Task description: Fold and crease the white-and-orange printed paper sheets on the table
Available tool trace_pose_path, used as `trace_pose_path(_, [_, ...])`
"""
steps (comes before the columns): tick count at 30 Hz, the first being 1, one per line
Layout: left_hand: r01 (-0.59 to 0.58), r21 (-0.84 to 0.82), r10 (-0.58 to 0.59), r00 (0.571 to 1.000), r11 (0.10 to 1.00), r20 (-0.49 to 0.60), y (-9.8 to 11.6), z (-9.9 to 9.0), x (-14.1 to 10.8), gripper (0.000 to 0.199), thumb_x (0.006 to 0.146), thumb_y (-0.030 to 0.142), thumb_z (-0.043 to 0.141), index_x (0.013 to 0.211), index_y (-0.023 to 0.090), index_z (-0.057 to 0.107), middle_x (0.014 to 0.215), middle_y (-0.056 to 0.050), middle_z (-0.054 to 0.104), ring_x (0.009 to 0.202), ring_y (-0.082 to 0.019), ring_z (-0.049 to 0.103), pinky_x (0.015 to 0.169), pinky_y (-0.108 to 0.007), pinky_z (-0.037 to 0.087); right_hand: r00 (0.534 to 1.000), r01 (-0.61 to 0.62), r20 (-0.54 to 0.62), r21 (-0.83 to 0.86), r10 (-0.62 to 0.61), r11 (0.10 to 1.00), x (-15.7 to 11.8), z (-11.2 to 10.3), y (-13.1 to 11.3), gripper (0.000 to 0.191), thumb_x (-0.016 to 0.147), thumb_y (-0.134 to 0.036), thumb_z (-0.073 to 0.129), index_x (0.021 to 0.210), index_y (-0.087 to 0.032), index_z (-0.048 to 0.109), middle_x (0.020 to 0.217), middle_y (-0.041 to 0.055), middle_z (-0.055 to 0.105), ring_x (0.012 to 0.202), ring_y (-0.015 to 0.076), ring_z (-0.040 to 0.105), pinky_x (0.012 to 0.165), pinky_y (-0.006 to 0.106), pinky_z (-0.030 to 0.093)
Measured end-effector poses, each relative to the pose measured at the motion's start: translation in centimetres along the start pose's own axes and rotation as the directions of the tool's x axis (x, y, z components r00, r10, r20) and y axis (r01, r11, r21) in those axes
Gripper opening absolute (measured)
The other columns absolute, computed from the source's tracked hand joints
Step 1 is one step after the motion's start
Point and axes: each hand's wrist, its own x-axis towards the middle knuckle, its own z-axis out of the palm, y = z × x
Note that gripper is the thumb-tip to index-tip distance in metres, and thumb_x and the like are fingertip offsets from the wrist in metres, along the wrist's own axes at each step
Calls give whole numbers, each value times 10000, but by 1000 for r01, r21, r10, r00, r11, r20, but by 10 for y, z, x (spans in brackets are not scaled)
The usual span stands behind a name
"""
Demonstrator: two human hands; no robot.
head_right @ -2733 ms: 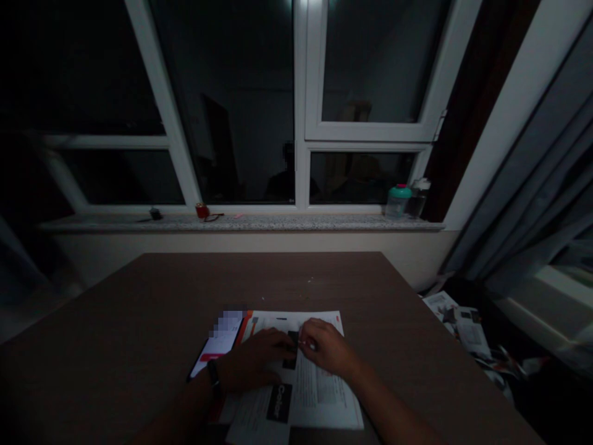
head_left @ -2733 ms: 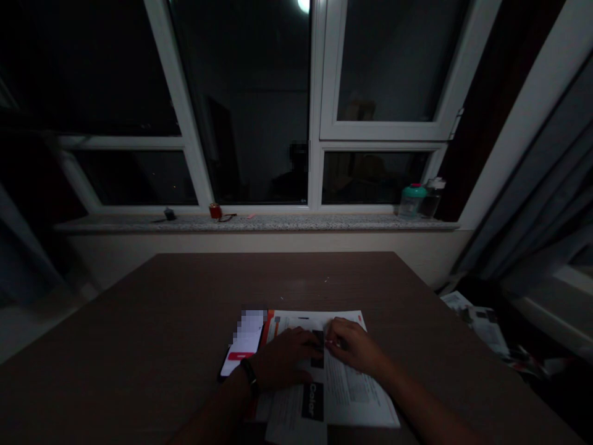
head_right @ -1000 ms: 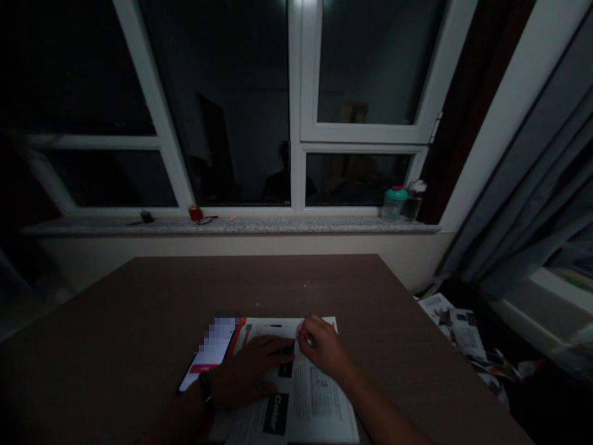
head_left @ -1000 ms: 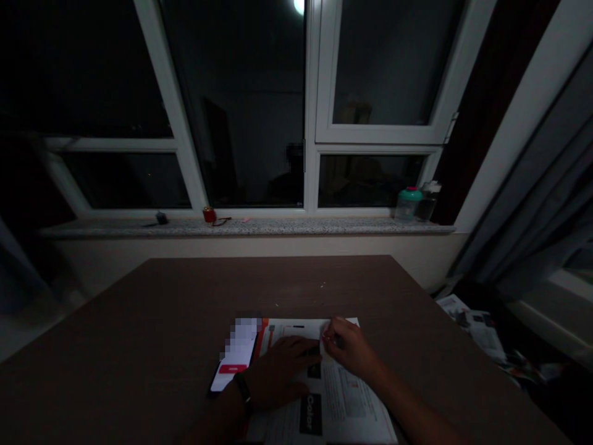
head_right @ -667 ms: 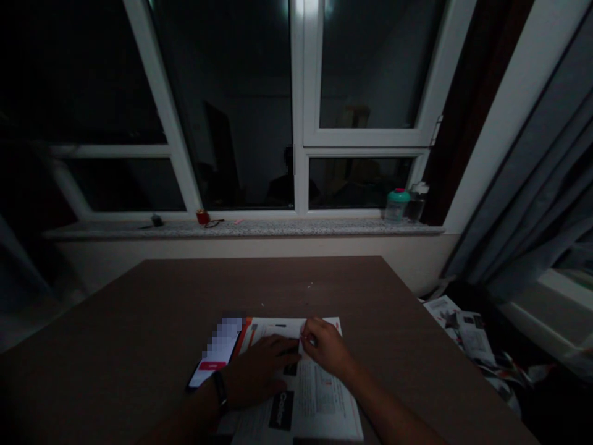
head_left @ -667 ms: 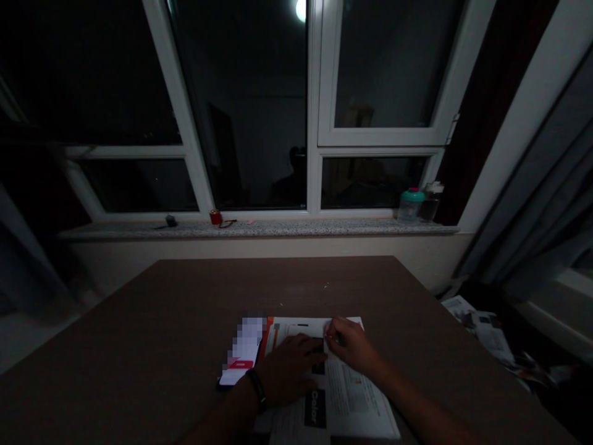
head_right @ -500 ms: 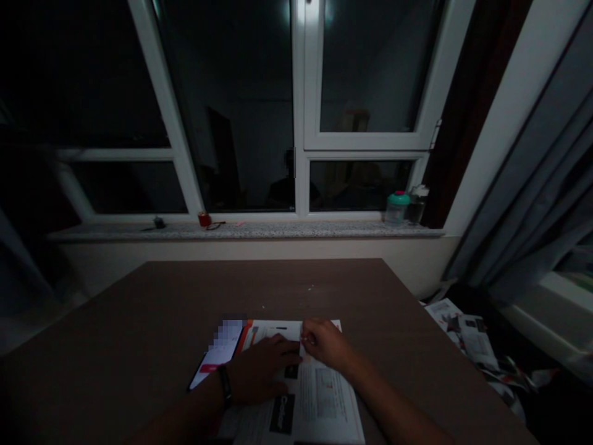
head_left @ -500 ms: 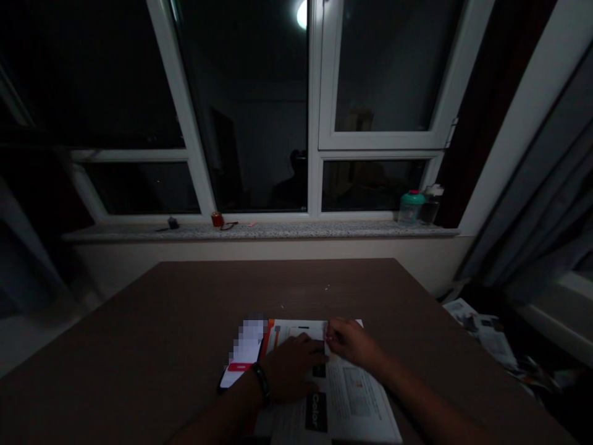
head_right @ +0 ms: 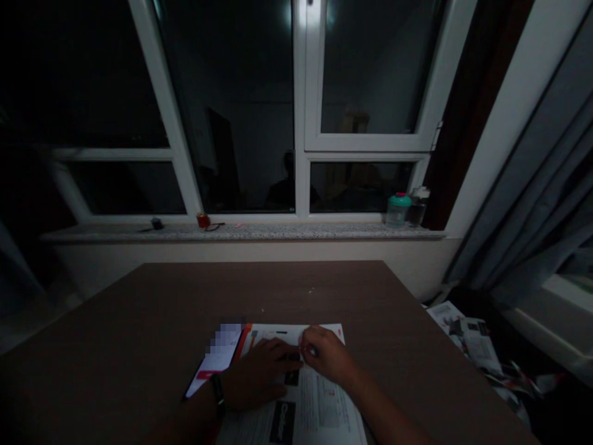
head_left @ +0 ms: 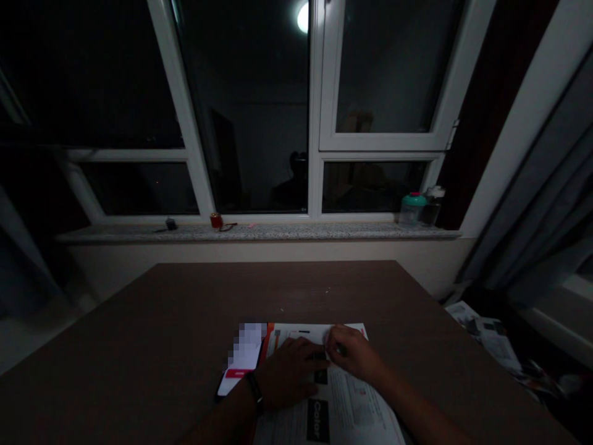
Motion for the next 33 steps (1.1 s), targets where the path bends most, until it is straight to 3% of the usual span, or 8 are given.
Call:
trace_pose_path(6, [30, 12, -30, 999, 999, 38, 1, -3, 1, 575, 830, 330, 703, 1352, 373, 466, 1415, -24, 467, 1239, -309, 432, 1013, -499, 368, 999, 27, -32, -110, -30, 994, 8, 4, 7, 178, 810, -39, 512, 746, -199, 555, 752, 15, 579, 744, 160, 560, 662, 238, 397])
trace_pose_path(18, [36, 1, -36, 999, 999, 29, 4, 1, 0, 646, 815, 326, 718, 1391, 319, 427, 1457, -51, 430, 1289, -316, 398, 1050, -513, 343, 992, -107, -92, -239, 87, 965, 16, 9, 13, 160, 812, -48, 517, 753, -195, 533, 783, 20, 566, 773, 176, 534, 684, 258, 382])
trace_pose_path(26, [107, -83, -100, 992, 991, 77, 7, 0, 0, 624, 878, 304, 635, 1436, 252, 360, 1541, -60, 303, 1395, -272, 284, 1142, -446, 270, 969, -152, -212, -96, 129, 984, 8, -1, 9, 90, 859, -119, 512, 830, -199, 540, 826, 28, 599, 767, 167, 558, 695, 258, 405])
trace_pose_path(28, [117, -85, -113, 992, 989, 57, 5, 4, 1, 610, 879, 260, 618, 1434, 270, 365, 1546, -52, 287, 1405, -266, 262, 1144, -443, 267, 972, -146, -192, -54, 133, 988, 5, -5, 6, 78, 863, -141, 523, 816, -202, 538, 820, 24, 601, 748, 163, 560, 687, 258, 407])
trace_pose_path(33, [132, -140, -131, 991, 981, 19, 0, 7, 1, 710, 849, 166, 580, 1474, 297, 270, 1521, -43, 328, 1378, -241, 317, 1132, -437, 293, 999, -43, -12, 8, 43, 999, 2, -12, -1, 129, 898, -149, 488, 869, -216, 595, 837, 19, 616, 807, 173, 573, 714, 268, 409])
